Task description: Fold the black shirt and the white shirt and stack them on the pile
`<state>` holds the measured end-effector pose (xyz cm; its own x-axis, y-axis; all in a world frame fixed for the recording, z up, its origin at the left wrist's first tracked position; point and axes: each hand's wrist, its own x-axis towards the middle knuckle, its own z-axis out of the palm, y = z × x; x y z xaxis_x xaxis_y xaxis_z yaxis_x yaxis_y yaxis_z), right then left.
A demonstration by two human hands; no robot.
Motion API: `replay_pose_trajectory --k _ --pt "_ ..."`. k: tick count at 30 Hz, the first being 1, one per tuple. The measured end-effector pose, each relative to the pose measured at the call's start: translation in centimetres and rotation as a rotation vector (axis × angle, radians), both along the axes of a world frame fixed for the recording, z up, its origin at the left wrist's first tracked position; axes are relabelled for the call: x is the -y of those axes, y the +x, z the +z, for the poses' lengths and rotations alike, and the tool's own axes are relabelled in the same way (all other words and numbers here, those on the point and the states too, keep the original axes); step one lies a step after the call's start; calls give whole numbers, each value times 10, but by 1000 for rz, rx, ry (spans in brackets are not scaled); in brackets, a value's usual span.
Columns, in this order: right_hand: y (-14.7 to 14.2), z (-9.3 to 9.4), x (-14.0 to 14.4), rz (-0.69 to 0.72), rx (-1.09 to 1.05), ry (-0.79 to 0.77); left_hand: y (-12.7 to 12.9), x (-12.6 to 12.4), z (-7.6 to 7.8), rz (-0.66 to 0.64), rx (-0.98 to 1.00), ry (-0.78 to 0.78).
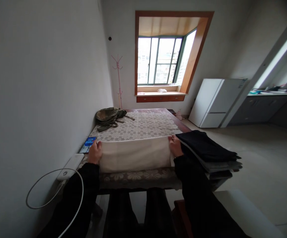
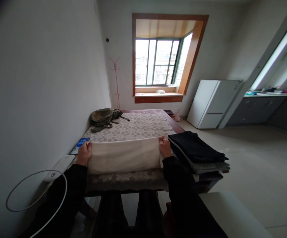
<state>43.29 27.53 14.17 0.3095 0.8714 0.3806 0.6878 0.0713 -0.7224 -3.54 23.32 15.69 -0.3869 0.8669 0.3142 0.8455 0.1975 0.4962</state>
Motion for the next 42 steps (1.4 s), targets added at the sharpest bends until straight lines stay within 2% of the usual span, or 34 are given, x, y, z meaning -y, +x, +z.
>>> replay_pose_trajectory --k 4,8,13,21,26,29,31,33,36,39,42 --pt "-12 -14 -34 -8 108 -158 2 -37 -9 -32 -60 -100" --pt "-10 -32 -40 -8 217 -265 0 -51 -19 -64 -119 -169" --pt "1 -39 -45 -14 353 -375 -5 -64 -24 -70 -169 -214" --pt "3 -38 -51 -5 490 -470 -4 -60 -34 -82 -246 -241" --pt "0 -37 -45 -31 535 -470 -9 -59 -26 -138 -296 -221" --pt "1 -30 -41 -17 561 -451 -7 -57 -18 -183 -334 -188" --pt "-3 -24 -35 3 585 -420 2 -51 -16 -227 -360 -156" --pt "-18 -19 -24 47 639 -314 21 -41 -19 -309 -396 -109" --pt "-63 -19 -2 241 711 -120 65 -24 -31 -500 -463 -23" --pt "-118 -27 16 432 712 -187 113 -15 -45 -585 -450 -22" --pt "-150 -38 23 446 691 -338 146 -14 -61 -576 -393 -90"
